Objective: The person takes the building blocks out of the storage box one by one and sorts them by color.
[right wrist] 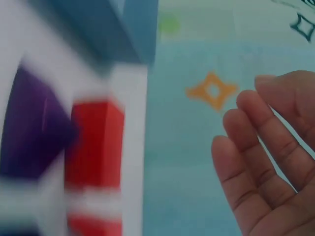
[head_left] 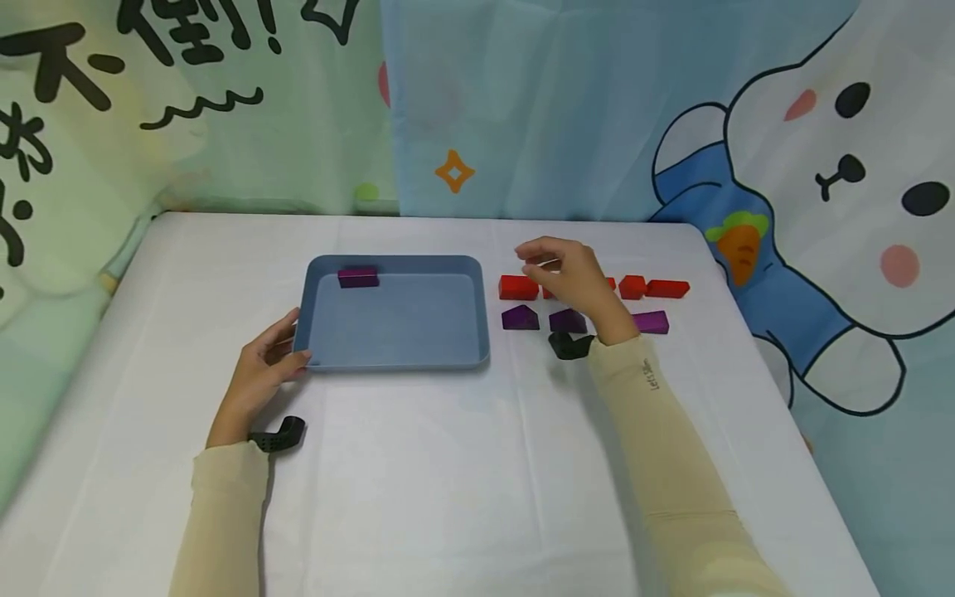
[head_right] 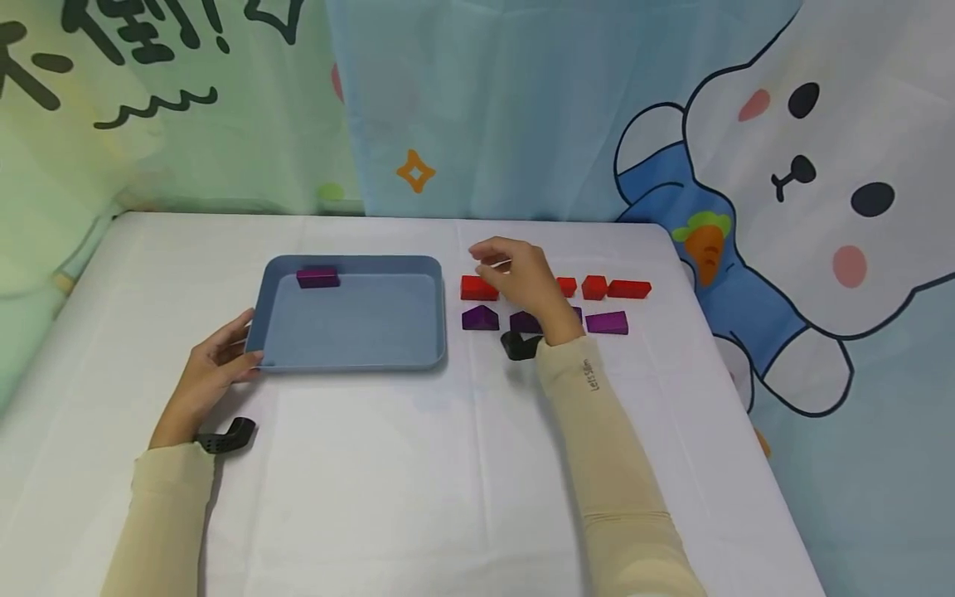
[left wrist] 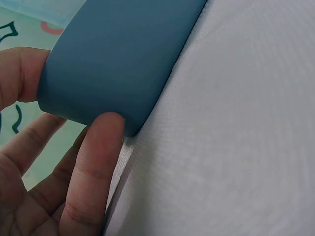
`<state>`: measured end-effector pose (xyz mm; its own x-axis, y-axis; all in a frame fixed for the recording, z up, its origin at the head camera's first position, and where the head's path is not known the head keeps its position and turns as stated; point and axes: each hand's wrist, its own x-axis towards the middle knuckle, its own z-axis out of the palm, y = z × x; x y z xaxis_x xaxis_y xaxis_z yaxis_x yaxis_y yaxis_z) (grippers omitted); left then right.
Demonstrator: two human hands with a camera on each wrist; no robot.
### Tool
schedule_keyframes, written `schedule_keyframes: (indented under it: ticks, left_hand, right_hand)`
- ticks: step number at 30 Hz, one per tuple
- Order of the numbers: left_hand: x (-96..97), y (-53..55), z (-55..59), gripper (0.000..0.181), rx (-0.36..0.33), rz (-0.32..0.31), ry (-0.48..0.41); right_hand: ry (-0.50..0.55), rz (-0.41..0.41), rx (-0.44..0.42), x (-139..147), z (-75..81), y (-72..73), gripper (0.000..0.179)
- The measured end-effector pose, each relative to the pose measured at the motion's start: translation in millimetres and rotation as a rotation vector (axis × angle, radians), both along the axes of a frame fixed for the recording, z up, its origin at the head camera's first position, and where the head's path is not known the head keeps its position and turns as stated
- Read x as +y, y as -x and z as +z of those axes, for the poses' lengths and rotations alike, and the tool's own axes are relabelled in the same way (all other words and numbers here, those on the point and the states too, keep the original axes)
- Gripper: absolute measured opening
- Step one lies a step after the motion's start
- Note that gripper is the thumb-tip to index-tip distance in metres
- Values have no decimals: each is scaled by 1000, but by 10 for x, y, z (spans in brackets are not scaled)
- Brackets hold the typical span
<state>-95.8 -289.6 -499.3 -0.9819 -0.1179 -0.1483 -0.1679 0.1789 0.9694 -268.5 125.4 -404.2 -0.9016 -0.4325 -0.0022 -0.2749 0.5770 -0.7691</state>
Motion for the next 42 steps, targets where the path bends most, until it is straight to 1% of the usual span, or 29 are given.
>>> schedule_keyframes:
  ticks: [3, 8, 11, 15, 19, 24, 28, 32, 35, 38, 42]
  left_hand:
    - [-5, 5, -4, 76, 0, -1, 8]
    - [-12, 21, -17, 76, 14, -9, 12]
    - [-16, 28, -21, 76, 20, -13, 7]
    - [-24, 34, -29, 75, 23, -14, -5]
    - [-40, 34, -38, 75, 21, -9, -7]
    - [-66, 33, -40, 75, 24, -2, -8]
    - [-72, 35, -41, 74, 21, 3, -11]
    - [-68, 41, -42, 73, 20, 4, -14]
    - [-63, 46, -55, 73, 26, 1, -10]
    - [-65, 52, -75, 73, 37, -2, -2]
    - [-84, 48, -90, 73, 46, -6, -9]
  right_hand:
    - [55, 39, -17, -307, -90, 59, 33]
    - [136, 109, 20, -767, -221, 111, 30]
    - [166, 132, 25, -998, -303, 134, 29]
    - [212, 145, -10, -1270, -403, 161, 29]
    - [231, 139, -72, -1513, -486, 175, 30]
    - [175, 111, -146, -1761, -564, 154, 33]
    - [97, 93, -168, -1916, -609, 117, 38]
    - [28, 49, -146, -2038, -650, 83, 40]
    - [7, 7, -116, -2104, -686, 68, 40]
    - [-14, -16, -80, -2150, -718, 57, 35]
    - [-24, -19, -58, -2175, -742, 50, 26]
